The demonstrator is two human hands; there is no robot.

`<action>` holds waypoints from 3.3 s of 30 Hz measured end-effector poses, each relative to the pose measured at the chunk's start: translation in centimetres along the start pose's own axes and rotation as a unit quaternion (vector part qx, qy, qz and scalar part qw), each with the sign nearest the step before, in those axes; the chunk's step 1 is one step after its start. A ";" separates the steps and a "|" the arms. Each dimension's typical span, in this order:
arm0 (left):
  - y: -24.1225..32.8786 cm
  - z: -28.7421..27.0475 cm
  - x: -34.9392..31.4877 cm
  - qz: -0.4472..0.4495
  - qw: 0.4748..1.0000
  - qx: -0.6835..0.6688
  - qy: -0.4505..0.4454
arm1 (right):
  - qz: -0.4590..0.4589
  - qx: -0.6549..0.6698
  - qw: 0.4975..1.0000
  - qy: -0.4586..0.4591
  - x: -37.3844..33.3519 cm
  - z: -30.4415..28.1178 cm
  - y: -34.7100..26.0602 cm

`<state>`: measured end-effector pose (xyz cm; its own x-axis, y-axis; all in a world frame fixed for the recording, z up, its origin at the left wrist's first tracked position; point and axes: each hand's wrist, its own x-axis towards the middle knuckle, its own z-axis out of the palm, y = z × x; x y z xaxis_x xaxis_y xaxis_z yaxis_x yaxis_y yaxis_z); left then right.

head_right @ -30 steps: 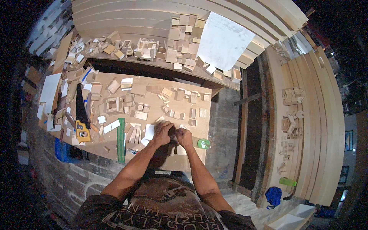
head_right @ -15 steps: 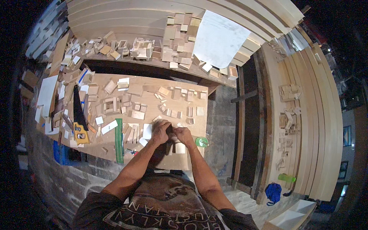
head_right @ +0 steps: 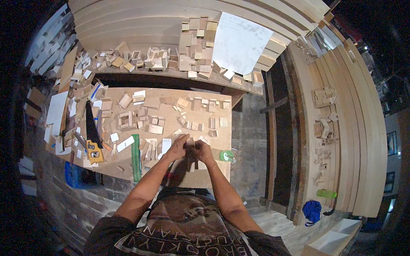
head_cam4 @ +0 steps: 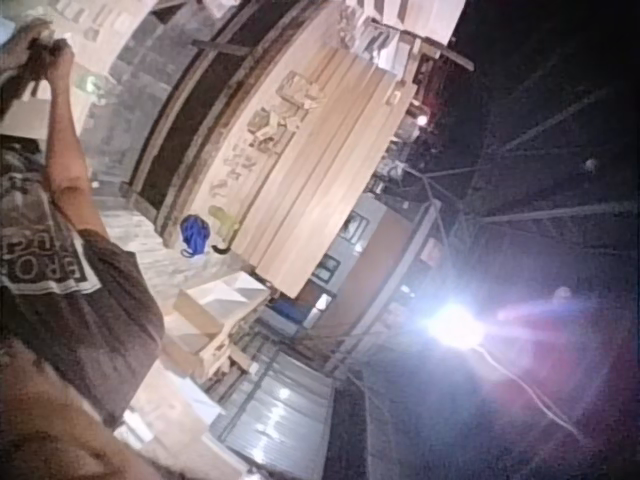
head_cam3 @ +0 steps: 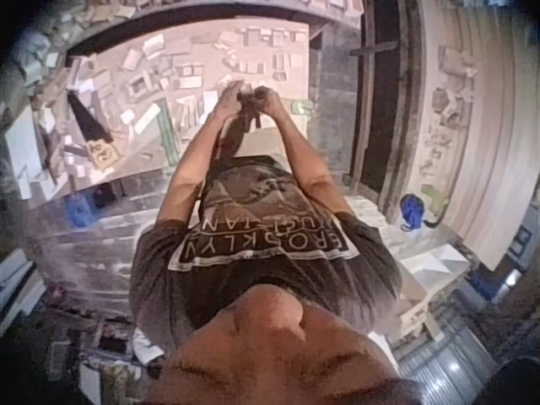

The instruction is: The person applies glue to small wooden scraps and joins them together to build small structures. They use a pencil to mark the pieces and assemble various parts by hand on a workbench.

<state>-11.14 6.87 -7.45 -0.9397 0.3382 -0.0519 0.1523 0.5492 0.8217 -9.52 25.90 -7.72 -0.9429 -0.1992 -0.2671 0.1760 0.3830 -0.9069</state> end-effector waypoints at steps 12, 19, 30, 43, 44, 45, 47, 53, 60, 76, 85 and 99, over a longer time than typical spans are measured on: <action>2.1 -0.4 -1.1 -0.051 0.999 0.014 0.004 | -0.042 -0.082 0.996 0.002 0.4 0.5 -0.6; 1.6 -1.1 -0.6 -0.036 0.996 0.066 -0.048 | -0.046 0.004 0.999 0.011 0.3 0.6 0.0; 3.9 -1.2 0.3 -0.074 0.981 0.160 -0.084 | -0.146 -0.138 0.975 0.094 0.5 -2.6 -0.1; 5.4 -2.0 0.6 -0.003 0.988 0.134 -0.074 | -0.017 -0.209 0.940 0.270 -11.9 -14.3 -3.9; 5.0 -1.7 0.7 0.004 0.991 0.120 -0.054 | -0.022 -0.219 0.941 0.257 -12.3 -14.2 -2.6; 4.4 -1.5 0.8 0.015 0.991 0.123 -0.054 | -0.029 -0.227 0.943 0.240 -12.7 -14.0 -2.0; 3.5 -1.3 1.1 0.037 0.990 0.128 -0.054 | -0.037 -0.271 0.929 0.251 -13.0 -13.1 -1.2; 2.1 -0.7 1.4 0.005 0.999 0.047 0.008 | -0.047 -0.274 0.928 0.250 -12.0 -11.9 -0.4; 2.0 -1.4 0.5 -0.086 0.994 -0.038 0.061 | -0.055 -0.280 0.932 0.222 -11.2 -11.6 -0.7; 4.1 0.7 1.4 -0.044 0.987 0.140 0.064 | -0.087 -0.249 0.947 0.184 -12.0 -12.5 -1.7; 4.2 0.7 1.7 -0.047 0.987 0.141 0.059 | -0.083 -0.202 0.952 0.214 -12.7 -13.4 -2.6; 10.2 1.0 0.6 -0.230 0.950 0.193 0.079 | -0.153 -0.226 0.918 0.288 -13.5 -15.6 -2.5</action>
<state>-9.81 13.39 0.32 -0.9637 -0.1081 -0.2443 -0.2134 0.8614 0.4609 -1.64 41.69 3.21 -0.9445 0.1009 0.3127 -0.1343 0.7499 -0.6477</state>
